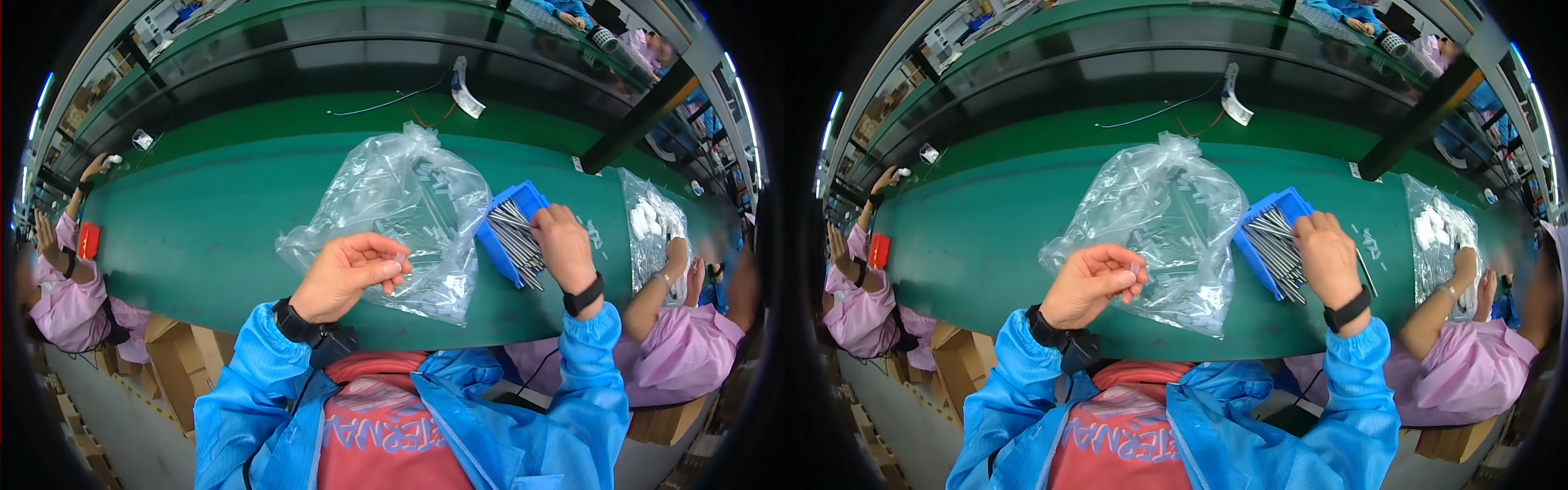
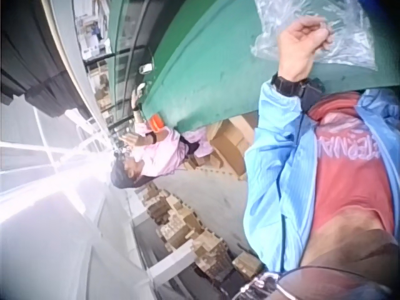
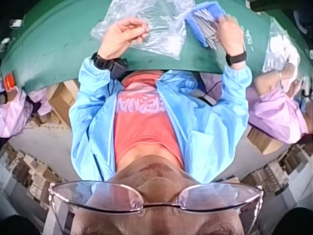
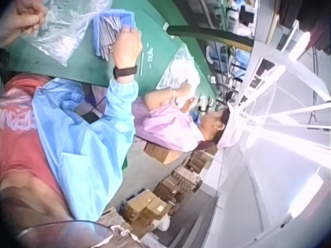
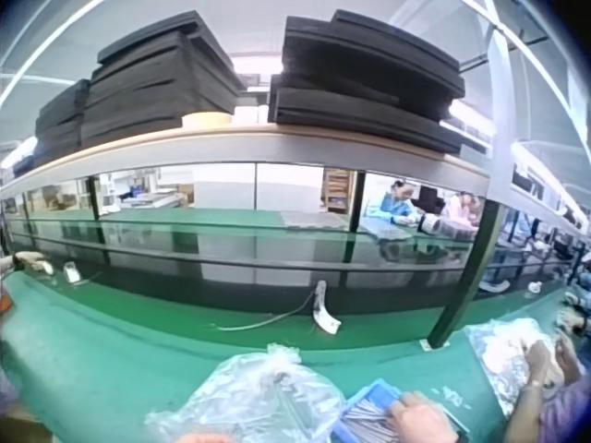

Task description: Assembling small metal rods and plastic components at a factory workstation.

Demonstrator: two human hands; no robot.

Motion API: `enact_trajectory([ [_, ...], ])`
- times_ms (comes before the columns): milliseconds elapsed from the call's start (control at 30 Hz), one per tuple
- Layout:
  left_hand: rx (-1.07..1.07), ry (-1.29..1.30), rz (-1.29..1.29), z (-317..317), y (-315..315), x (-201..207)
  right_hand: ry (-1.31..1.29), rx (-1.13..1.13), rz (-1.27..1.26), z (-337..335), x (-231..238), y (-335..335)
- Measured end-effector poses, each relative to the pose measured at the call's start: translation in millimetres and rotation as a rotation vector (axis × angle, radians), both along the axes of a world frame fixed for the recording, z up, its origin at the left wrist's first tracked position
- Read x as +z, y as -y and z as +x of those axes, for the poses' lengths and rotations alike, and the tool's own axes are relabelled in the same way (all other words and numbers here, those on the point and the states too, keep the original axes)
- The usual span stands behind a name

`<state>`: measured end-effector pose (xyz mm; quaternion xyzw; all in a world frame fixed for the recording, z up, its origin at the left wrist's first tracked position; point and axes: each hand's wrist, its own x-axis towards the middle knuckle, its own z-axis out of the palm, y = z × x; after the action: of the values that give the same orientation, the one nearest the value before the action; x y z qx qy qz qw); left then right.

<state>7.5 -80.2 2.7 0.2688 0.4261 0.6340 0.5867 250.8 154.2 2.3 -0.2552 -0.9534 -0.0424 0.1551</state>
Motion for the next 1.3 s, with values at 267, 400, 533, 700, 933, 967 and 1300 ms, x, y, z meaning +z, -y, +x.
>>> enact_trajectory([
  [267,-0.007,0.045,-0.041,23.9,17.6,-12.8,-0.769,0.014,-1.241,-8.5,21.0,98.6],
  [400,-0.023,-0.006,-0.056,28.8,21.2,-16.2,-0.959,0.204,-1.562,-33.1,13.9,142.1],
  [533,-0.012,-0.070,-0.054,31.3,25.2,-17.6,-0.948,0.319,-1.454,-39.7,6.9,146.9],
  [700,-0.006,-0.097,-0.057,33.3,27.9,-13.7,-0.892,0.268,-1.426,-42.6,5.4,151.1],
  [933,-0.005,-0.146,-0.058,33.2,29.7,-11.7,-0.785,0.311,-1.268,-43.0,0.6,149.0],
  [967,-0.013,-0.153,-0.052,32.4,29.7,-12.2,-0.803,0.296,-1.262,-43.5,-0.3,149.7],
  [1300,0.025,-0.243,0.001,36.5,28.5,-12.1,-0.780,0.238,-1.167,-43.7,2.0,149.5],
])
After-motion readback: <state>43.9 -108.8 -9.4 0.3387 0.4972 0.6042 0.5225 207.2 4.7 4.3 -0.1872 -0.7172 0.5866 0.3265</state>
